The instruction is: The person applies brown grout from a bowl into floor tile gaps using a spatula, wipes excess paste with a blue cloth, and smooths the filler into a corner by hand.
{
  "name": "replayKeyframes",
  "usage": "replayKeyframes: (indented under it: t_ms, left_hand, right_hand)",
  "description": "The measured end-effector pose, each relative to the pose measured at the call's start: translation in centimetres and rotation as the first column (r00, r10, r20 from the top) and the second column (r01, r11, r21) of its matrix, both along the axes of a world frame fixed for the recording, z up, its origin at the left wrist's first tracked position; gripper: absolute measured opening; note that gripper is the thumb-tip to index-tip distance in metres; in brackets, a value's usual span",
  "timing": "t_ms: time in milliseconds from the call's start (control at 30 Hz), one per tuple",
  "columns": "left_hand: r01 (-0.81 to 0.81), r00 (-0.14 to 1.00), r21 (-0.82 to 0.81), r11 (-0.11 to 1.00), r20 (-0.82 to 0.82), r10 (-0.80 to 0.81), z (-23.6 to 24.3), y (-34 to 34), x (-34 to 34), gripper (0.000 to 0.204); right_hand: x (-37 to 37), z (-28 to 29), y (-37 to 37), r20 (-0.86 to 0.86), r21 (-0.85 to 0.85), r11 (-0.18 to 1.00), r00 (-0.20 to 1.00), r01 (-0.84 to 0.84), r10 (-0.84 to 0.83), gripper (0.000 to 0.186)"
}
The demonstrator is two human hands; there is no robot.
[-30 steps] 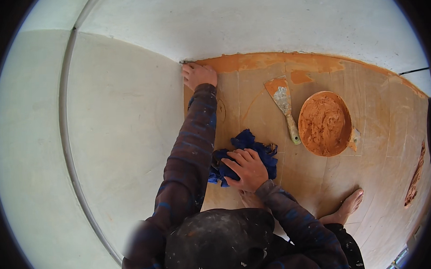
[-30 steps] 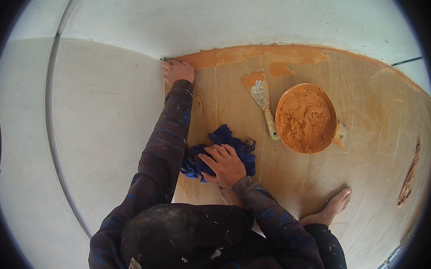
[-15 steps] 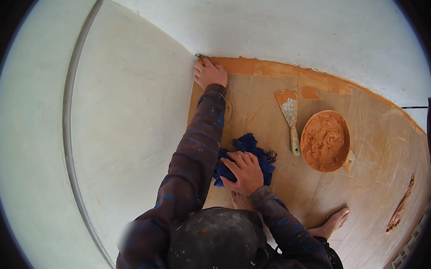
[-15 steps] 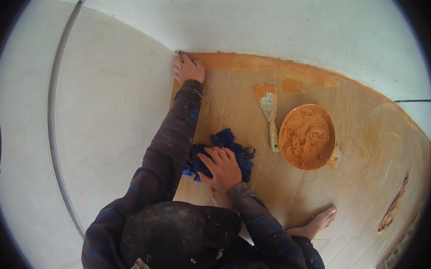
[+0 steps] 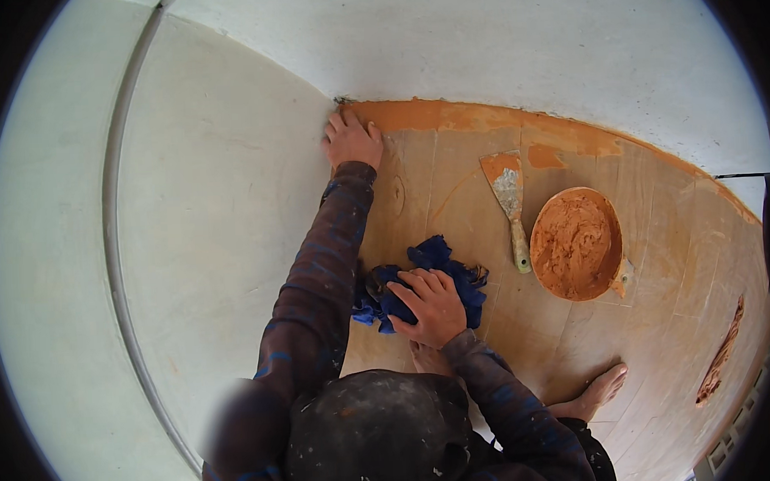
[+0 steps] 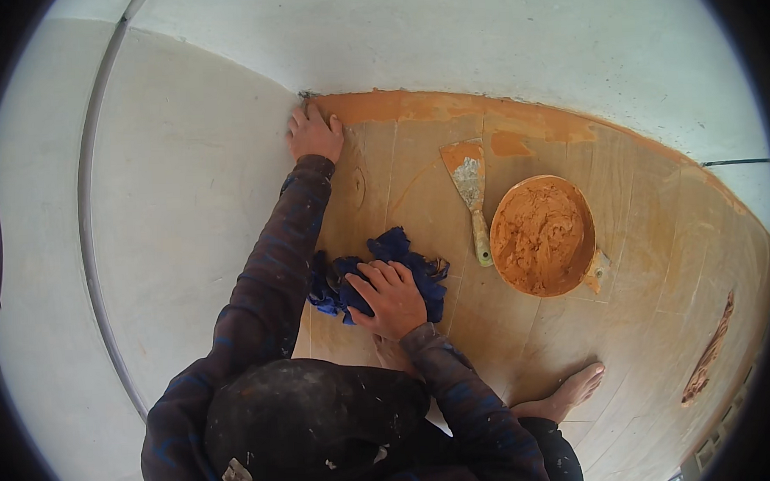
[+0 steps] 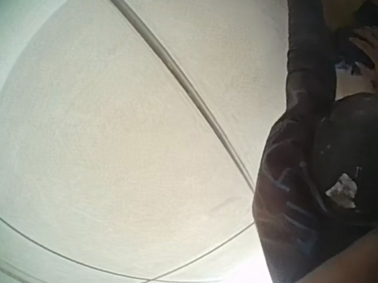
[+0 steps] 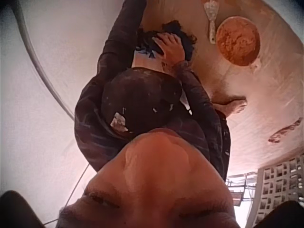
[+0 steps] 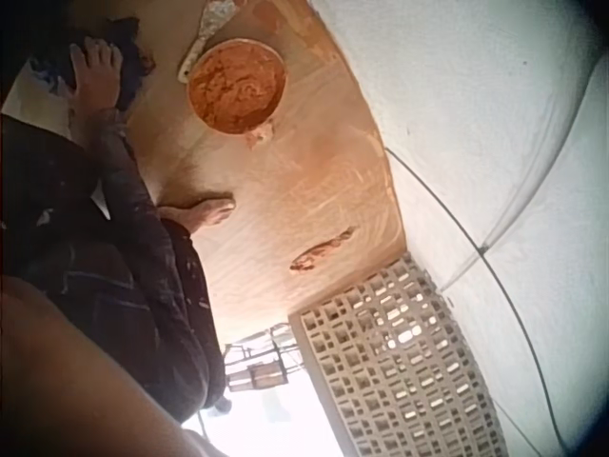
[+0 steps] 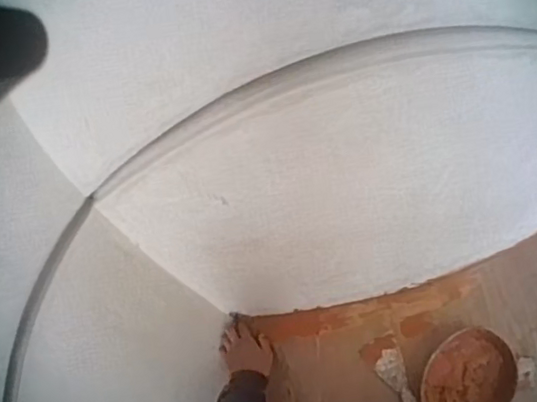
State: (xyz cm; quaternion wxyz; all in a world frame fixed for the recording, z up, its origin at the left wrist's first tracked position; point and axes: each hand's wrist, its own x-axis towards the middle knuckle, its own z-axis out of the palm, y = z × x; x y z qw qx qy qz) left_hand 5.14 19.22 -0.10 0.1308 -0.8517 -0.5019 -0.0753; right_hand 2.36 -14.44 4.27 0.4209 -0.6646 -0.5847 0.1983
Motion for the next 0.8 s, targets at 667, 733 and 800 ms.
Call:
replayKeyframes:
  t_ms: [667,733,800]
  left_hand:
    - [-0.151,0.912,-0.338,0.929,0.316,0.263,-0.5,0.0,2.8,0.062]
    - [-0.17,0.875,-0.416,0.893,0.354,0.331,-0.1,0.0,2.7,0.062]
    - [-0.16,0.877,-0.398,0.903,0.362,0.315,0.0,-0.1,2.5,0.06]
  right_hand:
    - [0.1,-0.1,0.2,0.015,-0.009,1.0,1.0,0.005,-0.004,0.059]
    - [0.0,-0.1,0.1,0.015,-0.01,1.0,1.0,0.001,-0.001,0.058]
    - [-0.1,0.1,0.3,0.016,-0.008,1.0,1.0,-0.003,0.003,0.058]
